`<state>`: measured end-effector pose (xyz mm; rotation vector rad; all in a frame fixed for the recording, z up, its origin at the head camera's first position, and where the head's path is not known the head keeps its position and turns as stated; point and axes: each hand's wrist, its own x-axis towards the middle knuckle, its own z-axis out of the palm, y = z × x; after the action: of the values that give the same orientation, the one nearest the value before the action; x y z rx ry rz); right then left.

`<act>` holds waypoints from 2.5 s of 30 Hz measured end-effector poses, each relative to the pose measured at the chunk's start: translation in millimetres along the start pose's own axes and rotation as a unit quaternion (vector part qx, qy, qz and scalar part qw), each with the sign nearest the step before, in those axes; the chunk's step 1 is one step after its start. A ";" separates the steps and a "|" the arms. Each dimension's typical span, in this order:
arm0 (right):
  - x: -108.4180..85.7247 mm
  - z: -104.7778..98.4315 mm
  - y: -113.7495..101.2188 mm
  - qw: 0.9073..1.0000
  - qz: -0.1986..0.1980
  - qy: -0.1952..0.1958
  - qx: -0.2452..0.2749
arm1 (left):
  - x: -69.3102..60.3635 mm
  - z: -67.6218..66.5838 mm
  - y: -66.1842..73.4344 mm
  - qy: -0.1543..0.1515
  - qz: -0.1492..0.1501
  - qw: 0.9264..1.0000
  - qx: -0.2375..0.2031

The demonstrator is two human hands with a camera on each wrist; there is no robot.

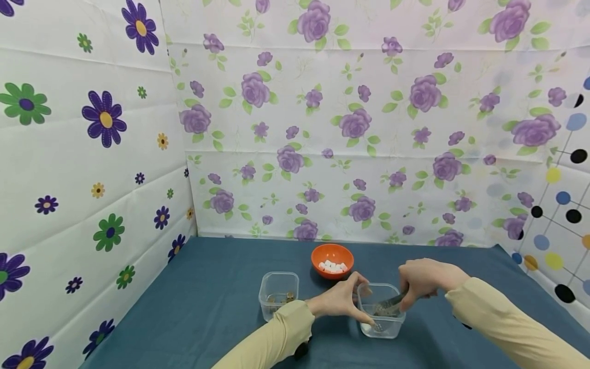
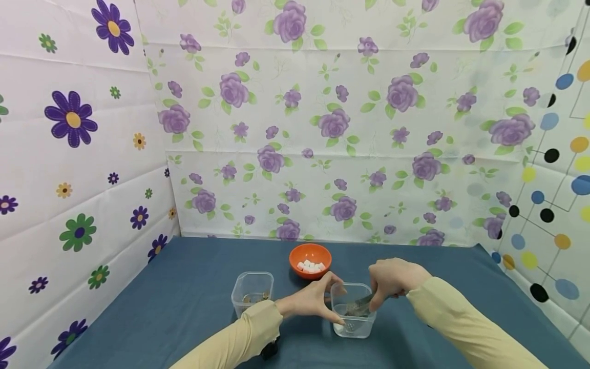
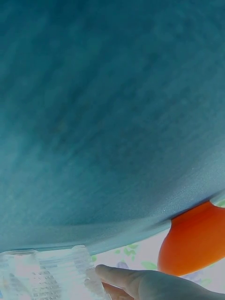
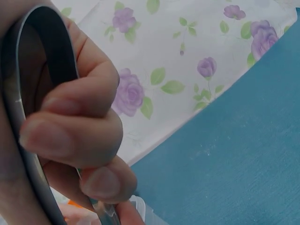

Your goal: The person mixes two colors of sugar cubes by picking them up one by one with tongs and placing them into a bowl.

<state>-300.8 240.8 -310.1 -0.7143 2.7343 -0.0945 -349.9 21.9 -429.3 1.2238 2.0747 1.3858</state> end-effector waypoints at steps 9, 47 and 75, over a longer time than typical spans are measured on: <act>0.0 1.9 -3.3 1.000 -0.010 0.005 -0.009 | 0.2 -0.1 -0.2 -0.001 0.005 1.000 0.006; -36.8 -17.2 28.7 0.989 -0.102 0.094 0.042 | 0.2 -1.1 -1.5 -0.003 0.000 1.000 -0.005; -13.5 -36.6 38.6 0.986 -0.061 0.155 -0.007 | 0.7 -1.1 -0.1 0.002 -0.004 1.000 -0.001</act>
<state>-319.1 280.6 -277.1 -0.9414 2.9837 -0.2317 -351.1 21.8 -428.8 1.2128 2.0789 1.3877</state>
